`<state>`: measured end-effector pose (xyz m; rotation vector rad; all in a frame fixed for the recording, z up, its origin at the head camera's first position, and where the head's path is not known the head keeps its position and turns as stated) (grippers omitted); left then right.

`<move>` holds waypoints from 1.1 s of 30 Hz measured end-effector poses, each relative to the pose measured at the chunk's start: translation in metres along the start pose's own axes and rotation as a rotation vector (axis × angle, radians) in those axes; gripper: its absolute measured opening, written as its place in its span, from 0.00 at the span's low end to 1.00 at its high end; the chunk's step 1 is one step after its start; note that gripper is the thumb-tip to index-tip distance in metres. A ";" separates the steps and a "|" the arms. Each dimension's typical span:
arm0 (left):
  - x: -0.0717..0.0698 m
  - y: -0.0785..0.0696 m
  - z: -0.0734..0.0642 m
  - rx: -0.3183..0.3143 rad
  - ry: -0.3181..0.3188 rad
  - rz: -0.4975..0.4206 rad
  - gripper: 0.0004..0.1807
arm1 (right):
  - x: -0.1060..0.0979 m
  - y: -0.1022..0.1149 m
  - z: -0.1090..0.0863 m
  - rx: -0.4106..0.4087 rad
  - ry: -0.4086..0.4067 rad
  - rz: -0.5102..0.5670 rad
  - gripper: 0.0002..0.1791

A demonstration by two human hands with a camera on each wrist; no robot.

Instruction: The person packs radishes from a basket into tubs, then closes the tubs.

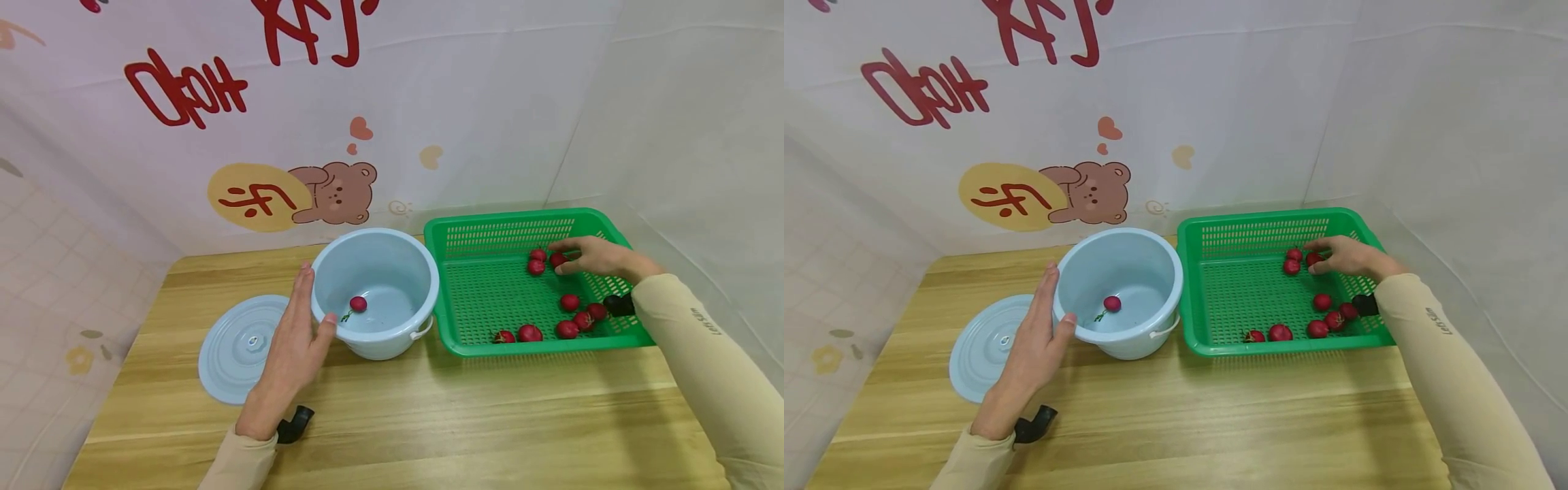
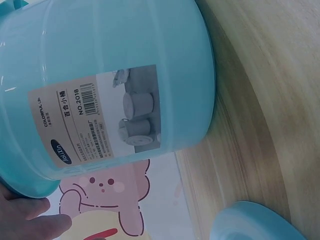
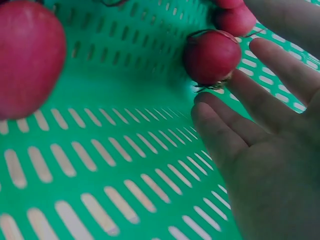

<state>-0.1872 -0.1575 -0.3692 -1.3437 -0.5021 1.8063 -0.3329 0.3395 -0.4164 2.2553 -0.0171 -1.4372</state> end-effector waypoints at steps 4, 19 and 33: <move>0.000 0.000 0.000 -0.001 0.002 0.004 0.42 | 0.003 -0.003 0.003 0.001 -0.012 -0.009 0.34; 0.001 -0.002 0.001 -0.007 0.007 -0.014 0.42 | 0.000 -0.003 0.009 0.024 -0.079 -0.147 0.28; -0.003 -0.004 0.001 0.025 -0.039 -0.047 0.40 | -0.052 0.050 -0.025 -0.008 -0.255 -0.096 0.29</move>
Point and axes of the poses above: each hand's wrist, its own z-axis towards the middle knuckle, its own x-axis out of the palm, y = z × x, the point moved 9 cm from there along z, towards the middle knuckle, and after that the axes turned 12 degrees about -z, right-handed, at the moved point
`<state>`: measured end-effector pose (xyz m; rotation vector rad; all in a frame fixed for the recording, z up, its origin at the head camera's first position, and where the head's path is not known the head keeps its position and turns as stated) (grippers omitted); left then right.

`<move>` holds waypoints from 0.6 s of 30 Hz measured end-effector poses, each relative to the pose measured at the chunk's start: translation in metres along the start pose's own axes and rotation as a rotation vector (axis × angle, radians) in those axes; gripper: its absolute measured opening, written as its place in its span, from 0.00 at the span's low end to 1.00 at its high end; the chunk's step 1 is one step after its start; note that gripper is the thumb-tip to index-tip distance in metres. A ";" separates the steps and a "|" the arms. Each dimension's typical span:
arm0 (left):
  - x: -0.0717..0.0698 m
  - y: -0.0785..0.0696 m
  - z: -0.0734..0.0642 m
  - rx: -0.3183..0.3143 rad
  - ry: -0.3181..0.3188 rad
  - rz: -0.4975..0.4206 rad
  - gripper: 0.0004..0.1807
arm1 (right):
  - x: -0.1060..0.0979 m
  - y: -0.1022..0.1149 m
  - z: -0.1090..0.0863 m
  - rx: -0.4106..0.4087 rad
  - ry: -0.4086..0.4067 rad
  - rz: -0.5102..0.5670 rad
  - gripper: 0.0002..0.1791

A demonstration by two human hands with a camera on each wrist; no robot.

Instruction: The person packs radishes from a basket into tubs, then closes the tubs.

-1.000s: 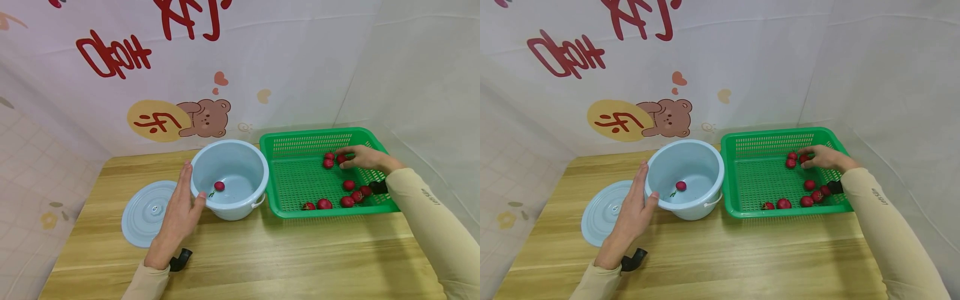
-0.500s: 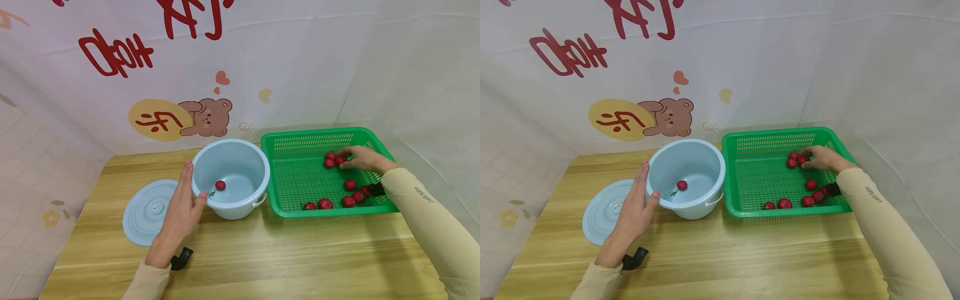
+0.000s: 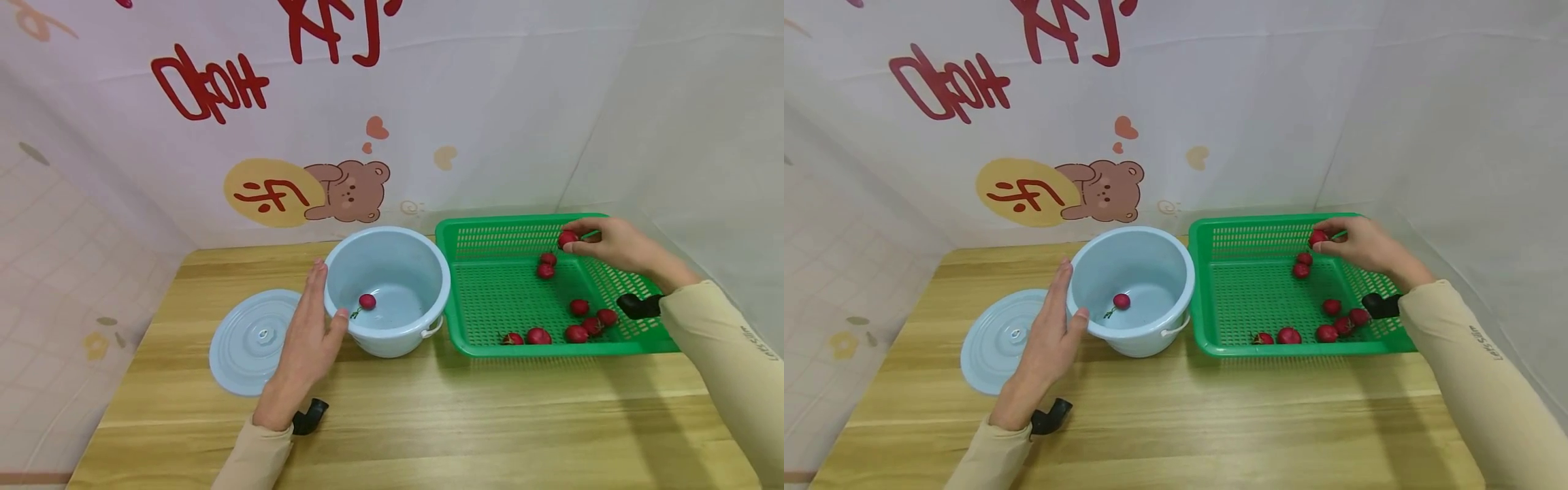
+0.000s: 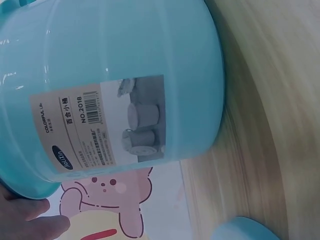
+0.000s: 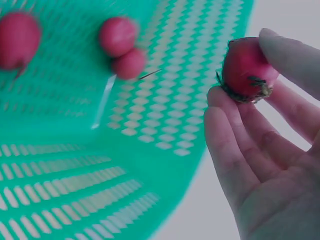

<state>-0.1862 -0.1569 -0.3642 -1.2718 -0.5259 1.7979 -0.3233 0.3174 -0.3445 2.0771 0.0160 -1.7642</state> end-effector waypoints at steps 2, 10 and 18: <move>0.000 -0.002 0.000 0.006 -0.005 -0.001 0.40 | -0.009 0.010 -0.006 0.006 -0.023 0.008 0.30; 0.001 -0.001 0.000 0.001 -0.017 0.007 0.38 | -0.035 0.064 -0.034 0.001 -0.131 0.068 0.28; 0.003 -0.001 0.001 -0.002 -0.014 0.013 0.38 | -0.041 0.118 -0.056 -0.077 -0.262 0.222 0.22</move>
Point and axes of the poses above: each hand's wrist, its own z-axis towards the middle knuckle, its own x-axis out of the palm, y = z × x, the point moved 9 cm from there along z, towards the middle knuckle, and after that the axes turned 12 degrees about -z, right-handed, at the moved point
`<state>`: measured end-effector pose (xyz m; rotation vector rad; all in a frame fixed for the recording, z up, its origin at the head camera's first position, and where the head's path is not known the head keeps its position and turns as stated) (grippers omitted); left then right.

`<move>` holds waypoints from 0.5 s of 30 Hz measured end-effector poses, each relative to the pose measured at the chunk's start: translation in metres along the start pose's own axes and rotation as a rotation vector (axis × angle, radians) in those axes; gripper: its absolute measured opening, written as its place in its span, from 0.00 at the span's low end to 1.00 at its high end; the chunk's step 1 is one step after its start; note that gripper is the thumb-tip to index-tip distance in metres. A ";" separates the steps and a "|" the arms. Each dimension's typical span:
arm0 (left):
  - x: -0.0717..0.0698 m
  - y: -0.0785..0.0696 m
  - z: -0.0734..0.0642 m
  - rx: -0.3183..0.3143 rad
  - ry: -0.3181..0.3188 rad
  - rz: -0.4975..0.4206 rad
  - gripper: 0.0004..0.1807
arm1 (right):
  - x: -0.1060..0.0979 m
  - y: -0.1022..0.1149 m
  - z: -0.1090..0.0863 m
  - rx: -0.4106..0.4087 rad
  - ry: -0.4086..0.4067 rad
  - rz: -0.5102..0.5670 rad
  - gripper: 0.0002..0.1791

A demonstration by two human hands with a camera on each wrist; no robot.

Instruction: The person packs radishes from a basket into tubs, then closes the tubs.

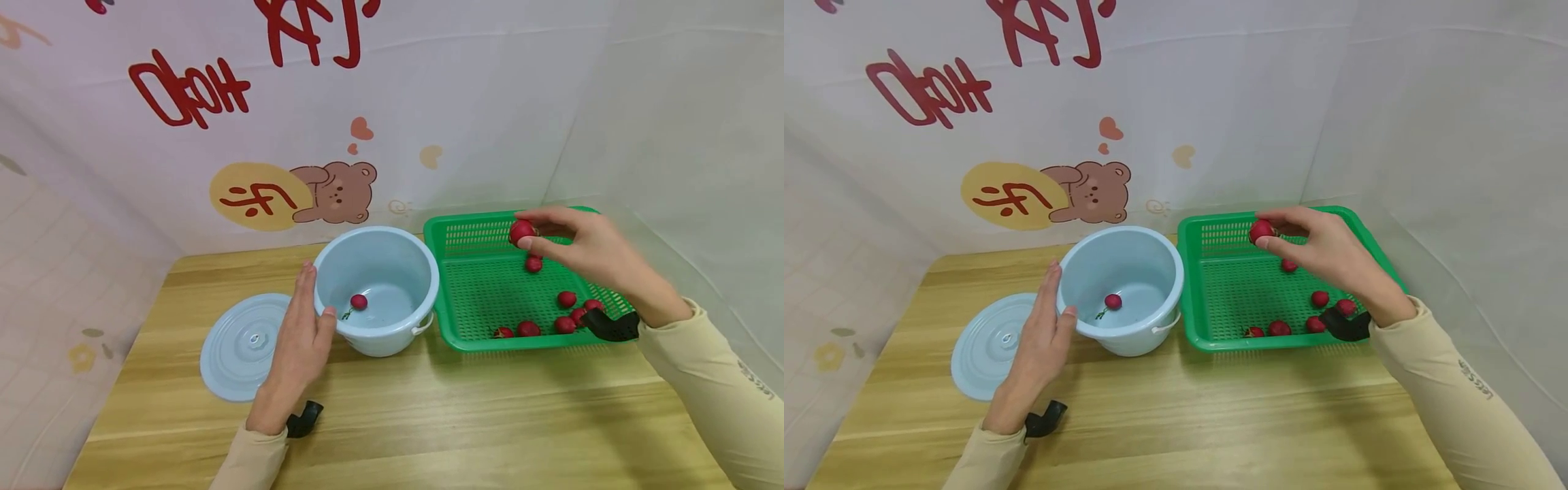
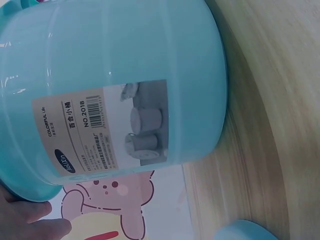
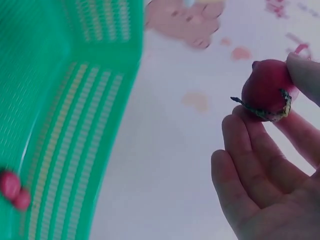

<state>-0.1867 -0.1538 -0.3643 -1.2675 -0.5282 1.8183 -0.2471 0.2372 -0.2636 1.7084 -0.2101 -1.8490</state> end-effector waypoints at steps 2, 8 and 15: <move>0.000 0.000 0.000 0.000 -0.001 0.001 0.38 | 0.003 0.012 -0.003 -0.003 -0.013 0.024 0.22; 0.000 0.002 -0.002 -0.002 -0.003 0.006 0.38 | 0.015 0.046 -0.004 -0.041 -0.015 0.099 0.23; 0.001 0.002 -0.001 -0.001 -0.005 0.007 0.39 | 0.038 0.081 0.007 -0.167 -0.016 0.162 0.24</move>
Point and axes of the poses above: each hand's wrist, its own z-axis towards the middle knuckle, its own x-axis out of the palm, y = z × x, the point moved 9 cm from there along z, towards the middle knuckle, and after that the axes turned 12 degrees about -z, right-handed, at the moved point
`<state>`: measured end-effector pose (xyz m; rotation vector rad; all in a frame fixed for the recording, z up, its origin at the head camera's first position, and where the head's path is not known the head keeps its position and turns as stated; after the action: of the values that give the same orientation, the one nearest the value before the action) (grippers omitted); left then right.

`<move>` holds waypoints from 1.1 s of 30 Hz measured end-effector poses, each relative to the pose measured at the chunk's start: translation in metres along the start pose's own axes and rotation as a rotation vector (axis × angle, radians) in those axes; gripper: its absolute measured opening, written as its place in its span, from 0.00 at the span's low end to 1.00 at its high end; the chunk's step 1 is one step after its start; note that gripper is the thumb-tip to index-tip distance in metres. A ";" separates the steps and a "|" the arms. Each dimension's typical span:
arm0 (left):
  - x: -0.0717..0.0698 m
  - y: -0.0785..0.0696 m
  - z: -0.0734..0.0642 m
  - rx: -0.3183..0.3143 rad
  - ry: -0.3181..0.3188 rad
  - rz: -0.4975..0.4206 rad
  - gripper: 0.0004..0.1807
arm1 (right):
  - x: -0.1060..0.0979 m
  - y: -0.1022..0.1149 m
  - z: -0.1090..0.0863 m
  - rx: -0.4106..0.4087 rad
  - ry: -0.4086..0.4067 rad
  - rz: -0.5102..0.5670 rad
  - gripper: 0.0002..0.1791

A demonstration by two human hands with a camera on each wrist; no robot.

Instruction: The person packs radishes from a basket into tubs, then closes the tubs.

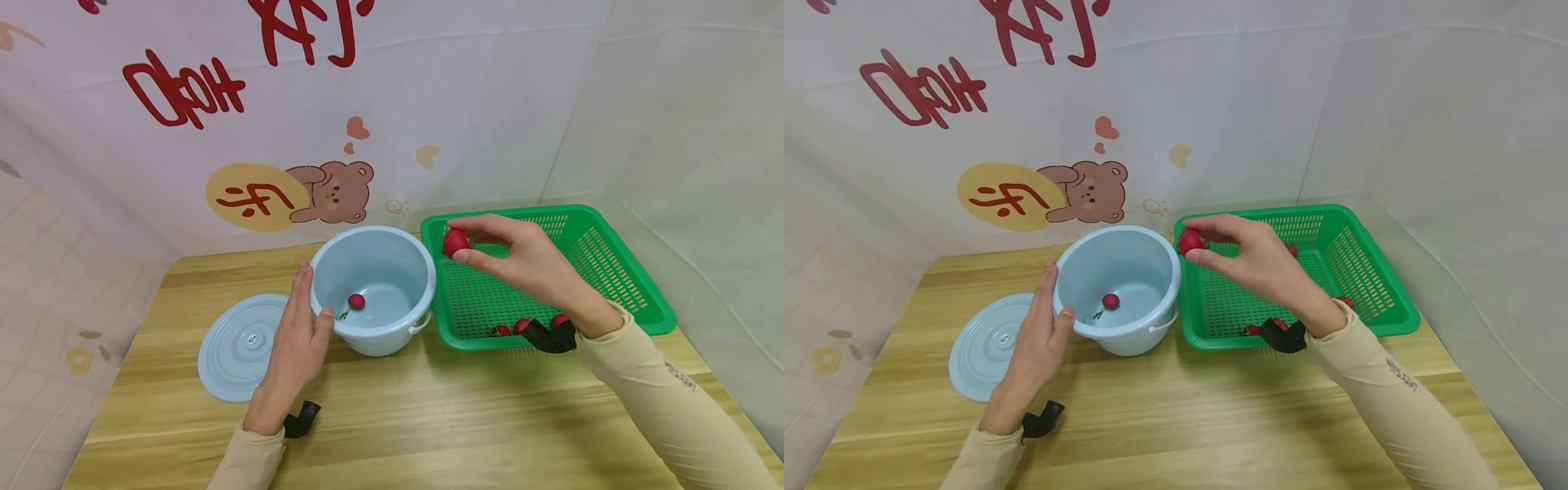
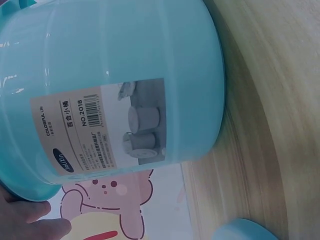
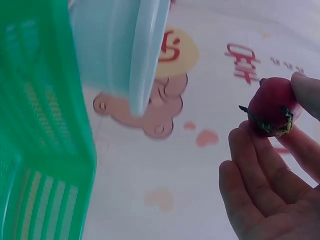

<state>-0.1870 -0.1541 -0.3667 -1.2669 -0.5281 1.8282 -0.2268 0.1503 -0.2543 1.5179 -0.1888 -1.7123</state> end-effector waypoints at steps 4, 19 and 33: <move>0.000 0.000 0.000 -0.001 0.000 -0.002 0.39 | 0.016 0.015 0.010 -0.094 0.006 0.008 0.25; 0.001 0.001 0.001 -0.018 0.008 0.001 0.39 | 0.073 0.049 0.032 -0.248 0.090 -0.018 0.25; 0.001 0.002 0.001 -0.029 0.013 -0.006 0.39 | 0.109 0.052 0.036 -0.279 0.210 -0.190 0.25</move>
<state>-0.1885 -0.1542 -0.3683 -1.2944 -0.5521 1.8119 -0.2275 0.0315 -0.2964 1.5281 0.3009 -1.6293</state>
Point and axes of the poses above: each hand's wrist, its own z-axis towards the middle knuckle, its own x-axis out of the palm, y = z × x, the point moved 9 cm from there along z, towards the middle knuckle, and after that the axes turned 12 degrees about -z, right-handed, at the moved point
